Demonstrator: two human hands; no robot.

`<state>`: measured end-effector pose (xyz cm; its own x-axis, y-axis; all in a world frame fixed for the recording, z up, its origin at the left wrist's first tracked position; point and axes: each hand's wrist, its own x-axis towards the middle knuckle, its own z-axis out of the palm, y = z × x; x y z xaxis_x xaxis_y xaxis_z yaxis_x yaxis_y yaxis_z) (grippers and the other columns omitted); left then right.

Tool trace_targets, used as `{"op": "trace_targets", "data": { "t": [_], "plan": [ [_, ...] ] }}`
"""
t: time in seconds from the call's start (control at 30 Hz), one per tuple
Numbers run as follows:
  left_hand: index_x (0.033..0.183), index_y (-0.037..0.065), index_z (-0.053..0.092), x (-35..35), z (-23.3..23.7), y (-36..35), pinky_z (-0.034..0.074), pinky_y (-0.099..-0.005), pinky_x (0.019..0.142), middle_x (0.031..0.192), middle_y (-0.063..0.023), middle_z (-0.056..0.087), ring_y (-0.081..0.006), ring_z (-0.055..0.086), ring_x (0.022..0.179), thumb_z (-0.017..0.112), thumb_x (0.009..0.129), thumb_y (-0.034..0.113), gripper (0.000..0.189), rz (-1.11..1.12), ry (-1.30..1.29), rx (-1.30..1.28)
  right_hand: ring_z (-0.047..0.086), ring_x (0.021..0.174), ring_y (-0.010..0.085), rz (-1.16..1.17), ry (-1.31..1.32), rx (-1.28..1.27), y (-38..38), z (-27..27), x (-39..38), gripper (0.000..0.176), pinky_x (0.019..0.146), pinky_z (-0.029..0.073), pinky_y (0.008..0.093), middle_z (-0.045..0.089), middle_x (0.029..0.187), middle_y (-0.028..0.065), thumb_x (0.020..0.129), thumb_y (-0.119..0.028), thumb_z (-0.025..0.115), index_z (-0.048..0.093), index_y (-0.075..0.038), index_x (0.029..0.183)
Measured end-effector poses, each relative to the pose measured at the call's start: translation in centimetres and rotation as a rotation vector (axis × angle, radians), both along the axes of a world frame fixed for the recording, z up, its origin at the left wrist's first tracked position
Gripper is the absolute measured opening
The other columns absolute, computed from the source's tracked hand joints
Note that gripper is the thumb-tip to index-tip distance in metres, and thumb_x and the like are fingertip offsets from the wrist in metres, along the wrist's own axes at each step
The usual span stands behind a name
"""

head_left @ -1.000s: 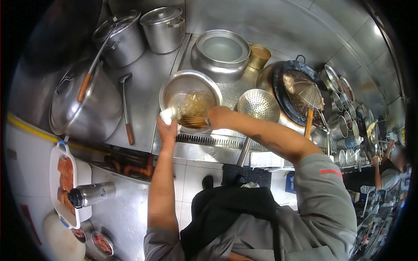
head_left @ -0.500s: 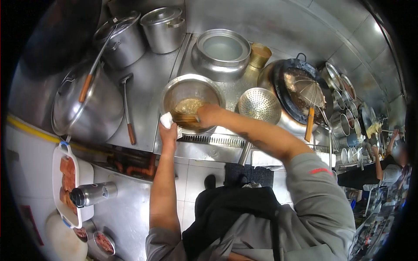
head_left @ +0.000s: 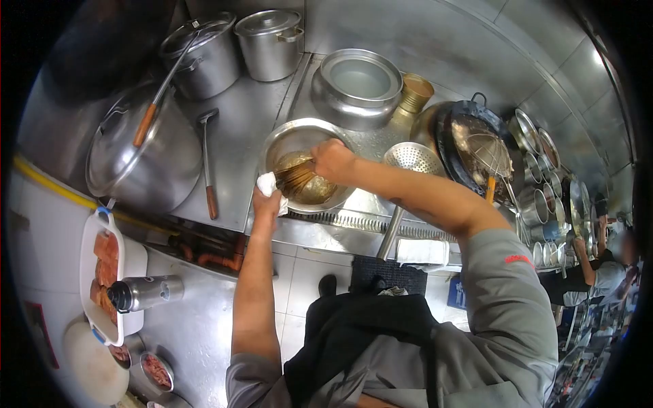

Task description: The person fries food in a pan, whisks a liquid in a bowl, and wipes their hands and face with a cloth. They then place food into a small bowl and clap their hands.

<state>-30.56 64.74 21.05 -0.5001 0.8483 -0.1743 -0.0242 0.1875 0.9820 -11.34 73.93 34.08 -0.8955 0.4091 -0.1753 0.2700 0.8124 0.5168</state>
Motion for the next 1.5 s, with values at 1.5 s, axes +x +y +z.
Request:
{"op": "trace_targets", "data": {
  "t": [1.5],
  "plan": [
    [0.12, 0.0, 0.041, 1.4, 2.3, -1.7, 0.046, -0.0332, 0.082, 0.105, -0.0133, 0.055, -0.0238, 0.057, 0.094, 0.06, 0.071, 0.005, 0.053, -0.026, -0.116, -0.058, 0.055, 0.063, 0.0191, -1.501, 1.745, -2.836, 0.7, -3.4, -1.9, 0.035, 0.046, 0.043, 0.0269, 0.056, 0.081, 0.0121, 0.091, -0.034, 0.048, 0.049, -0.001, 0.102]
  ]
}}
